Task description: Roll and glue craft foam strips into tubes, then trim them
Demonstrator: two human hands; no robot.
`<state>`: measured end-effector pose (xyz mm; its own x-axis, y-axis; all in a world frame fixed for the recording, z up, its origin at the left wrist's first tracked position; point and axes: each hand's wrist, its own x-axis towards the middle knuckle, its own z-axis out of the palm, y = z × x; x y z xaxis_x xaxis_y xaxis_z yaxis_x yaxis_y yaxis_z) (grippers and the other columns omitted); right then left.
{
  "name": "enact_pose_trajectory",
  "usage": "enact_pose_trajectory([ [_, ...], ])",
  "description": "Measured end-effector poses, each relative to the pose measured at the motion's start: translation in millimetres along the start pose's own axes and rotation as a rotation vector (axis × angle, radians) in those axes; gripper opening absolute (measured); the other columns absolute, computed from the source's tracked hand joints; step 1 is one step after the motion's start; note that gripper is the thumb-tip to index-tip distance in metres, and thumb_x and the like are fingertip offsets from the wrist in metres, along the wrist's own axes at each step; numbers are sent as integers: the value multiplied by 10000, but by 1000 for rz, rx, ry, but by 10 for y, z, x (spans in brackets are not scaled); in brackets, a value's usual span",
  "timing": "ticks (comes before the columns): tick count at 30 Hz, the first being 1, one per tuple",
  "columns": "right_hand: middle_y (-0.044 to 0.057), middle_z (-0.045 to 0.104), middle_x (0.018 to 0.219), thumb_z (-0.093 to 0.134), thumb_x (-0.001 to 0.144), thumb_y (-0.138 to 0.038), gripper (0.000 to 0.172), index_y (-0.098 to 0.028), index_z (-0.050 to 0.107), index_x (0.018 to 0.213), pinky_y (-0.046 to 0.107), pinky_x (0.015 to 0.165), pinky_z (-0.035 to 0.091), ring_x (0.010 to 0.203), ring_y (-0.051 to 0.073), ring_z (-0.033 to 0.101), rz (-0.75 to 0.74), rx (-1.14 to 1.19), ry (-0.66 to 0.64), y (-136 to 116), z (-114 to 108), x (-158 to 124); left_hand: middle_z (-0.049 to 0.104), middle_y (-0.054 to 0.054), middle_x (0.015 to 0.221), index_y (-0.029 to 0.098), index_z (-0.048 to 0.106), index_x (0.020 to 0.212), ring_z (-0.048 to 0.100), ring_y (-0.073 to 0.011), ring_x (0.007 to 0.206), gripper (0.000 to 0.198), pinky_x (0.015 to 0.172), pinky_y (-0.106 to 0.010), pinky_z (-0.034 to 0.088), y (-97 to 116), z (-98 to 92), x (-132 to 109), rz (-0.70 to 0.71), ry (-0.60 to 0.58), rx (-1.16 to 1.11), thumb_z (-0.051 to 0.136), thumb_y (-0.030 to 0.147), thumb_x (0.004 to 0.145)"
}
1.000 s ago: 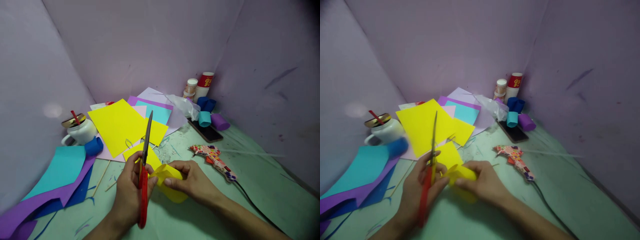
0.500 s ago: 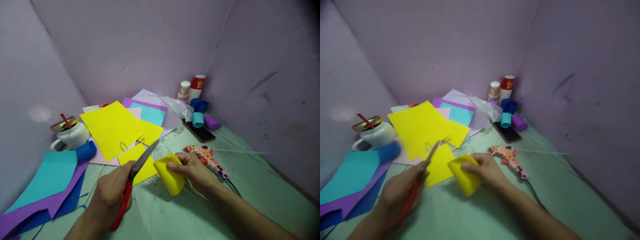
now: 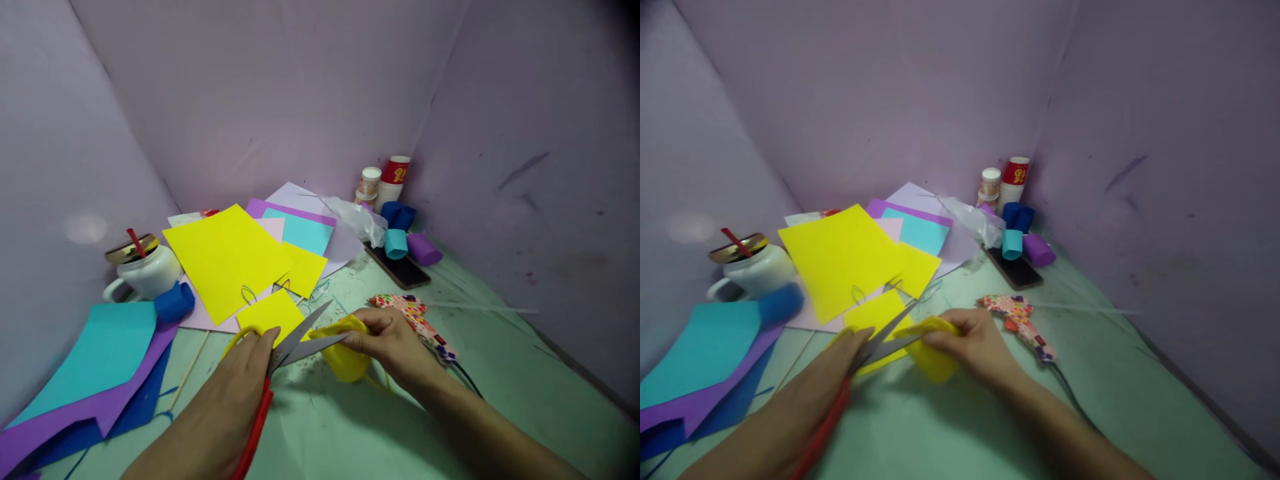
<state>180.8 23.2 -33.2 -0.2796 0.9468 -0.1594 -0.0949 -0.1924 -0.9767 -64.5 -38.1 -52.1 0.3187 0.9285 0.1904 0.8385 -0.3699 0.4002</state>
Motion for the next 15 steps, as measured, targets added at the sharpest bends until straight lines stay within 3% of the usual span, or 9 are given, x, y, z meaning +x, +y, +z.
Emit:
enact_pose_trajectory([
  [8, 8, 663, 587, 790, 563, -306, 190, -160, 738, 672, 229, 518, 434, 527, 108, 559, -18, -19, -17, 14, 8, -18, 372, -71, 1462, 340, 142, 1449, 409, -282, 1285, 664, 981, -501, 382, -31, -80, -4, 92, -105, -6, 341, 168, 840],
  [12, 4, 660, 591, 789, 570, -312, 186, -170, 743, 682, 227, 520, 437, 532, 107, 556, -18, -16, -38, 24, 10, -13, 358, -82, 1469, 319, 177, 1446, 389, -276, 1299, 665, 1002, -484, 367, 12, -121, 21, 50, -173, -24, 375, 161, 831],
  [15, 8, 660, 599, 787, 573, -317, 188, -171, 745, 684, 232, 521, 437, 542, 113, 555, -19, -34, -39, 32, 22, -15, 428, -77, 1426, 333, 264, 1421, 436, -284, 1262, 656, 976, -493, 395, 38, -122, 37, 47, -126, -100, 417, 176, 802],
])
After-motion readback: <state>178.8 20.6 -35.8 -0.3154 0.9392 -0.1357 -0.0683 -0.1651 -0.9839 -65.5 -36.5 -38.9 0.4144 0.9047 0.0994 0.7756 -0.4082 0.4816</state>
